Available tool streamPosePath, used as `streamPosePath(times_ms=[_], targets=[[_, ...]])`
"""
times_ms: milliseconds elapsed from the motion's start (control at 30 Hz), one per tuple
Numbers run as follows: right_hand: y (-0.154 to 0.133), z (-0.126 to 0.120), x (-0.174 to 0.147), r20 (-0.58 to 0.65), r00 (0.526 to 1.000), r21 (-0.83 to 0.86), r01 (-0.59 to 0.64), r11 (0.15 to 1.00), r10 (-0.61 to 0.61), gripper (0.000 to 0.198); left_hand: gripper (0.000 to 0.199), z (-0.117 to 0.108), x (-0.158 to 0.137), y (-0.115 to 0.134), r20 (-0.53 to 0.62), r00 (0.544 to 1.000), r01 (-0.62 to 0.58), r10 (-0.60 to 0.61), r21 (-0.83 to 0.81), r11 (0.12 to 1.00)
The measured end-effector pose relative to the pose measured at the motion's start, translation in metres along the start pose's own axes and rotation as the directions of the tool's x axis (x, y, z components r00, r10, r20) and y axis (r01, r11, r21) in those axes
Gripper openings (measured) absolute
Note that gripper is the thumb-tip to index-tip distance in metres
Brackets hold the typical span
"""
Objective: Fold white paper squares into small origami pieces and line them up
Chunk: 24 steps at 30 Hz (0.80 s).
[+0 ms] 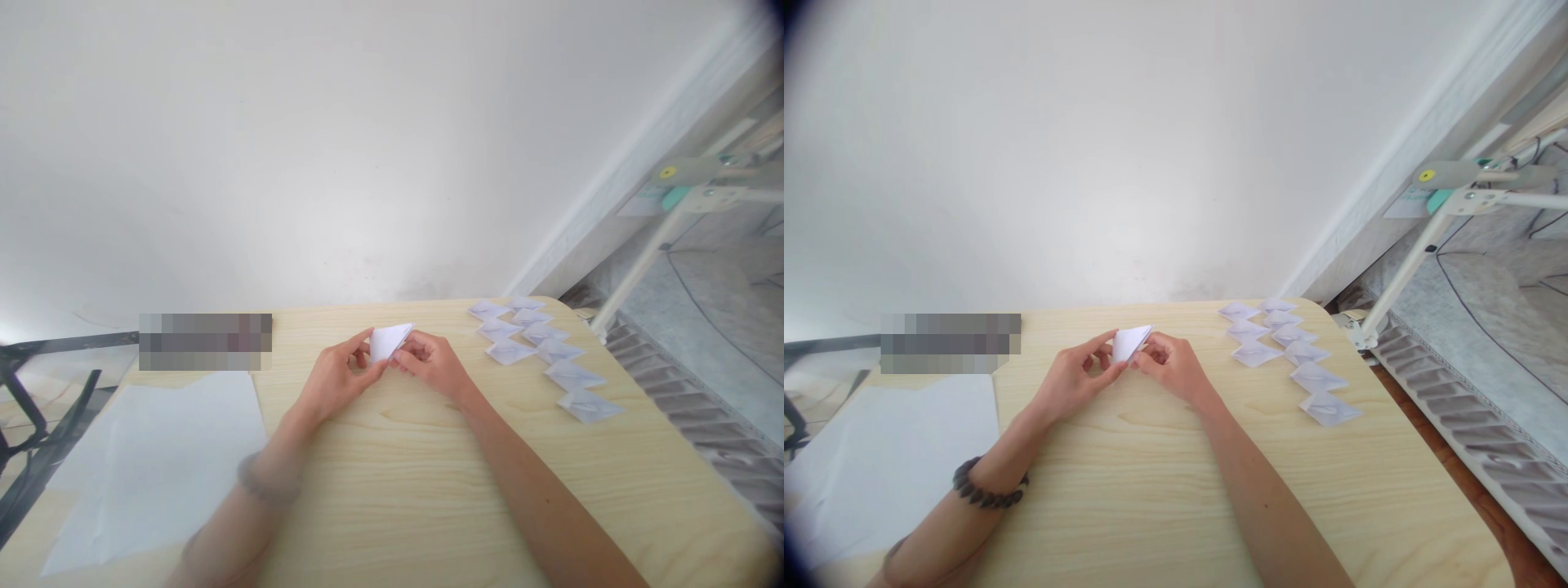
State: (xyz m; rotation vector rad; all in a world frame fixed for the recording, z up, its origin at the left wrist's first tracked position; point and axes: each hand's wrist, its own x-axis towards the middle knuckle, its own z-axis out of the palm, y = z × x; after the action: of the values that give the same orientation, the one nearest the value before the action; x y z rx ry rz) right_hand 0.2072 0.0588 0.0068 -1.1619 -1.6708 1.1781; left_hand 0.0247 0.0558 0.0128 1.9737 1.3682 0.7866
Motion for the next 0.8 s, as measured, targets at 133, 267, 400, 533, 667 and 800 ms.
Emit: streamPosePath(times_ms=[133,267,400,533,667,800], targets=[[0.006,0.004,0.002,-0.101,0.993,-0.173,0.039,0.984,-0.058,0.016,0.046,-0.001,-0.002,0.004,0.043,0.997,-0.066,0.069,-0.069,0.995],[0.008,0.006,0.0,-0.094,0.981,-0.259,0.139,0.956,-0.169,0.015,0.04,0.001,-0.005,0.01,0.062,0.996,-0.046,0.062,-0.24,0.97],[0.008,0.008,-0.005,-0.131,0.968,-0.395,0.147,0.907,-0.214,0.009,0.039,0.006,-0.004,0.011,0.086,0.996,0.059,-0.024,-0.441,0.896],[0.006,0.014,-0.005,-0.167,0.931,-0.52,0.197,0.831,-0.326,0.008,0.04,0.009,-0.001,0.014,0.158,0.98,0.189,-0.117,-0.6,0.777],[0.003,0.021,-0.004,-0.133,0.881,-0.612,0.287,0.737,-0.453,0.013,0.041,0.007,0.002,0.019,0.255,0.955,0.278,-0.15,-0.597,0.753],[0.004,0.022,-0.004,-0.184,0.895,-0.571,0.24,0.785,-0.407,0.008,0.041,0.0,0.006,0.018,0.28,0.944,0.297,-0.174,-0.494,0.817]])
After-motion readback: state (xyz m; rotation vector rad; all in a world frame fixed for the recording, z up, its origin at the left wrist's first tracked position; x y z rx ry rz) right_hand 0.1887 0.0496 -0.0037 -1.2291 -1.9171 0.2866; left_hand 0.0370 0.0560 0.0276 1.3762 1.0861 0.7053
